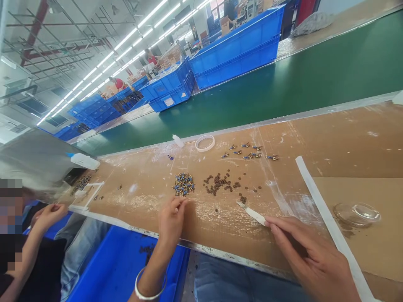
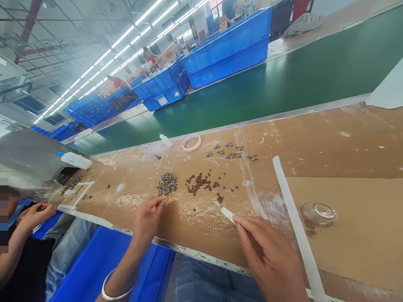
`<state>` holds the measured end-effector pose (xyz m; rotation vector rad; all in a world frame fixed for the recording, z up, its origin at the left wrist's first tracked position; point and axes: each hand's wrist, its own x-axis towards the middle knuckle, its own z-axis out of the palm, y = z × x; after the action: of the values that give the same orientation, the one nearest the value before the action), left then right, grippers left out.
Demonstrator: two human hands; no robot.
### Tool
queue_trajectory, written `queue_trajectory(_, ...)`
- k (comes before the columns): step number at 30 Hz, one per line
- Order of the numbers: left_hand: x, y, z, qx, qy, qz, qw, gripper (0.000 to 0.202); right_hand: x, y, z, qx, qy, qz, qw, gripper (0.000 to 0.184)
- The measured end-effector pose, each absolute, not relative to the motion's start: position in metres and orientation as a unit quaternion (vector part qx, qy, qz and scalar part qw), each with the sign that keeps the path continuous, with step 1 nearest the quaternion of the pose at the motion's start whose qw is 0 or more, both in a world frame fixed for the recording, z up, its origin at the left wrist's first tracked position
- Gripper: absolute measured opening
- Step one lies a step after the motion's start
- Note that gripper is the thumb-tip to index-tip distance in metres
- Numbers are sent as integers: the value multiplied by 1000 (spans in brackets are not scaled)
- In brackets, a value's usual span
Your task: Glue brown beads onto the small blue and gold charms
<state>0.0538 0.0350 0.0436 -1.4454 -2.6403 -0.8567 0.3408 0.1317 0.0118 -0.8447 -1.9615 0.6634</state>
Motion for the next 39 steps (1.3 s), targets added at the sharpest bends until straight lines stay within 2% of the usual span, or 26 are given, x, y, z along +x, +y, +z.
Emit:
queue_trajectory(4, 21, 24, 42, -357, -898, -254, 40, 23, 341, 134, 11, -331, -803, 230, 439, 21)
queue_trajectory(12, 11, 33, 32, -384, -890, -245, 15, 17, 343, 135, -6, -328, -809, 207, 442, 27)
queue_trajectory(17, 27, 26, 41, -384, -882, -272, 39, 21, 342, 138, -3, -319, -805, 208, 455, 24)
queue_trajectory(19, 46, 26, 47, -381, -862, -335, 1, 23, 339, 139, 2, -308, -807, 203, 462, 23)
queue_trajectory(22, 87, 40, 58, -396, -792, -451, -116, 20, 334, 140, 9, -305, -791, 217, 483, 18)
queue_trajectory(25, 130, 66, 73, -442, -725, -476, -229, 9, 332, 137, 13, -303, -764, 249, 511, 16)
queue_trajectory(29, 177, 109, 92, -548, -665, -428, -275, 5, 336, 134, 14, -316, -737, 304, 515, 20)
queue_trajectory(35, 240, 164, 103, -670, -636, -306, -228, 11, 338, 131, 9, -320, -714, 340, 522, 20)
queue_trajectory(39, 264, 188, 99, -725, -611, -252, -193, 14, 336, 133, 7, -327, -722, 324, 517, 18)
